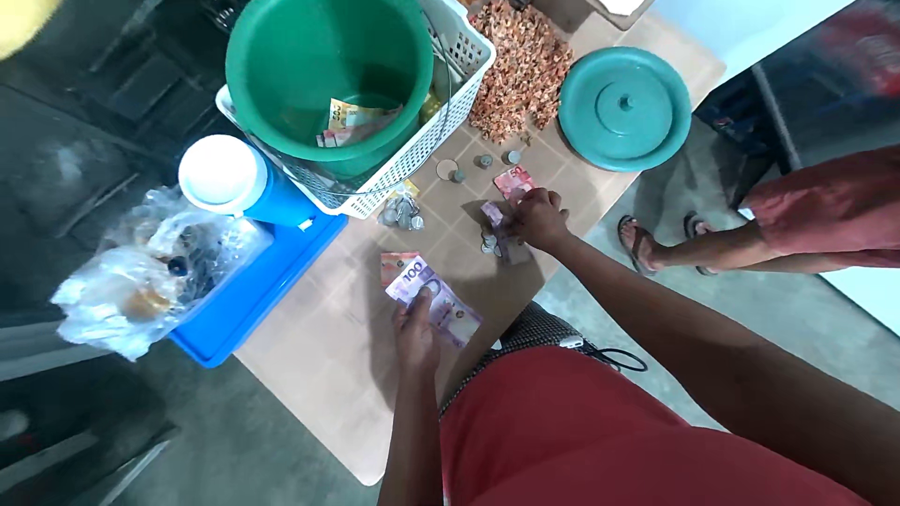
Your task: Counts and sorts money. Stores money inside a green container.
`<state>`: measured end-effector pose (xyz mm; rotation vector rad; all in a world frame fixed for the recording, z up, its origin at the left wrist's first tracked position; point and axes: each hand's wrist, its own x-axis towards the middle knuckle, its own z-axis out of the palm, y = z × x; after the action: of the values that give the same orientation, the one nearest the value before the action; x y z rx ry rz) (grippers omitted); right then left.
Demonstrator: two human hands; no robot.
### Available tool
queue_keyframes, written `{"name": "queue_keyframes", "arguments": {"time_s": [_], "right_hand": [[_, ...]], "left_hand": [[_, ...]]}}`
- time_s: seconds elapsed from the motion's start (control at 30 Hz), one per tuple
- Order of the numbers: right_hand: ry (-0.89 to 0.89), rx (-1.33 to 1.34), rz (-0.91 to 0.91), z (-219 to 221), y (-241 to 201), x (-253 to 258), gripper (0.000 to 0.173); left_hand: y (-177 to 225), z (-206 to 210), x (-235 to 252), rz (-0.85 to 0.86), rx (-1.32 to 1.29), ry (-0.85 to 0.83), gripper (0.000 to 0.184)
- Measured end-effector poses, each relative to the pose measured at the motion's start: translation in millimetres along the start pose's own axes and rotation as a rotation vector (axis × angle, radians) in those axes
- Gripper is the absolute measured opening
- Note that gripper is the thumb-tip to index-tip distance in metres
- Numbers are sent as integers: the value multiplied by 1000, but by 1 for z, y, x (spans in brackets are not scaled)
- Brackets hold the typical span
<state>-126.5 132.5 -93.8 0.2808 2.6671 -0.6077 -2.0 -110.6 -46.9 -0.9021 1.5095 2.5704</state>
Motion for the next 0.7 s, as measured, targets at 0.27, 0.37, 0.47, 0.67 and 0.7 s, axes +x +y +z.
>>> {"name": "queue_keyframes", "arguments": {"time_s": [0.27,0.37,0.47,0.67,0.7], "right_hand": [[123,336,-346,-39,4,-14,28],[-10,647,-341,-56,-12,-32,46],[-258,847,-363,-49,-41,-71,58],[-403,716,-365,4,-62,-97,72],[-408,703,-376,8,-64,-101,71]], "left_hand": [[-6,2,7,-41,-23,-20,19],[-12,8,14,-84,-74,-47,22],[-9,19,15,-160,-154,-112,36],[-16,24,7,-43,-65,-159,63],[-18,24,5,-30,-52,-131,47]]}}
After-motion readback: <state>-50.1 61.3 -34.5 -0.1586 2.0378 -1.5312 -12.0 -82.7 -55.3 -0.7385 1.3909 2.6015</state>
